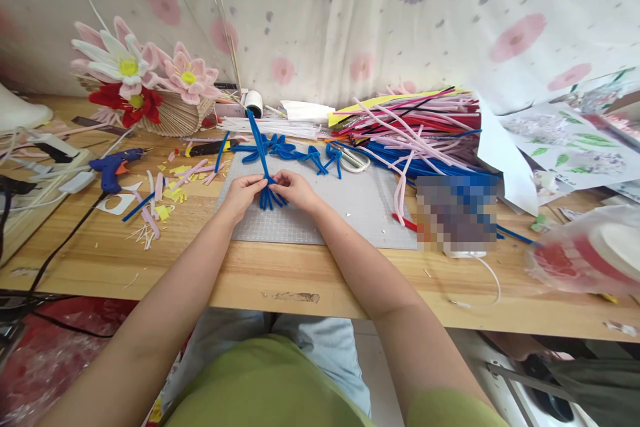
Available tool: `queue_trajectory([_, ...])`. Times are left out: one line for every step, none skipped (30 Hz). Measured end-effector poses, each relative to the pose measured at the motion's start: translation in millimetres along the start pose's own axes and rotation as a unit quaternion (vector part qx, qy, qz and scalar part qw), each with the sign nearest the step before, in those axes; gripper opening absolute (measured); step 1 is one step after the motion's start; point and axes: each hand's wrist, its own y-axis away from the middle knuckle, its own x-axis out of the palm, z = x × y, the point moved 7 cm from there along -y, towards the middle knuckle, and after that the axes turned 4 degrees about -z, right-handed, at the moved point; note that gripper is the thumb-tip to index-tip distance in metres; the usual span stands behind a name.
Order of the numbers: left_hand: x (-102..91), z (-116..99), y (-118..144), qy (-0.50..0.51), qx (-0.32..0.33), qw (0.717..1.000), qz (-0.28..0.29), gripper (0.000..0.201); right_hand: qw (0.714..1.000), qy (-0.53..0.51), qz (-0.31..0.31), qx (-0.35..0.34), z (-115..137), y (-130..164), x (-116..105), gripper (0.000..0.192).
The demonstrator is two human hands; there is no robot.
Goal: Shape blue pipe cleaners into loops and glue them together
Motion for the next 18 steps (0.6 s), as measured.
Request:
queue_trajectory([0.1,1,0,0.002,-0.009,1.0,-0.001,0.022,1.0,-0.013,0.004,0.006,-1,-1,0,0.03])
queue_trajectory([0.2,1,1,0.001,-0.015,1.0,-0.003,0.023,1.0,-0.023,0.005,0.011,-2,-1,-1,0.03])
queue_trajectory([0.4,1,1,-0.001,-0.018,1.0,-0.004,0.024,0.999,-0.029,0.005,0.014,-2,-1,-2,0.03])
queue_trajectory([0.7,1,2,-0.007,-0.017,1.0,-0.003,0.026,0.999,-0.032,0.004,0.018,-3,-2,-2,0.03])
queue_trajectory([1.1,0,2,-0.015,-0.013,1.0,-0.002,0.028,0.999,-0.033,0.007,0.021,-3,-2,-2,0.03])
queue_trajectory([1.3,-1,2,-0.022,-0.006,1.0,-0.004,0.029,0.999,-0.034,0.011,0.024,-3,-2,-1,0.03])
queue_trajectory([1.1,-2,2,-0.027,-0.001,1.0,-0.008,0.029,0.999,-0.033,0.015,0.025,-3,-1,0,0.031])
queue_trajectory([0.7,-2,3,-0.028,0.002,1.0,-0.015,0.03,0.999,-0.032,0.018,0.023,-3,-1,1,0.031])
queue_trajectory([0.0,-2,3,-0.023,0.002,0.999,-0.024,0.03,0.999,-0.031,0.018,0.018,-3,-1,2,0.031])
queue_trajectory([-1.1,-1,3,-0.015,-0.002,0.999,-0.037,0.03,0.999,-0.031,0.017,0.013,-2,-1,2,0.032])
queue_trajectory([-2.4,0,2,-0.003,-0.007,0.999,-0.051,0.029,0.999,-0.033,0.016,0.009,-2,-1,2,0.033])
queue_trajectory([-3.5,0,2,0.01,-0.01,0.998,-0.064,0.029,0.999,-0.036,0.017,0.01,-2,-1,3,0.033])
queue_trajectory([-4.5,1,2,0.02,-0.01,0.997,-0.076,0.029,0.999,-0.04,0.019,0.014,-2,-1,4,0.034])
queue_trajectory([-5.2,1,2,0.027,-0.008,0.996,-0.085,0.029,0.998,-0.046,0.023,0.021,-3,-1,5,0.034])
queue_trajectory([-5.7,0,2,0.032,-0.004,0.995,-0.092,0.029,0.998,-0.05,0.027,0.025,-3,-1,6,0.033])
queue_trajectory([-5.9,0,2,0.035,0.002,0.995,-0.096,0.029,0.998,-0.052,0.031,0.027,-2,-2,7,0.033])
queue_trajectory([-5.6,-1,2,0.038,0.008,0.995,-0.097,0.029,0.998,-0.052,0.033,0.025,-1,-2,8,0.032])
queue_trajectory([-5.3,-3,2,0.04,0.015,0.994,-0.097,0.028,0.998,-0.05,0.031,0.022,0,-2,9,0.031])
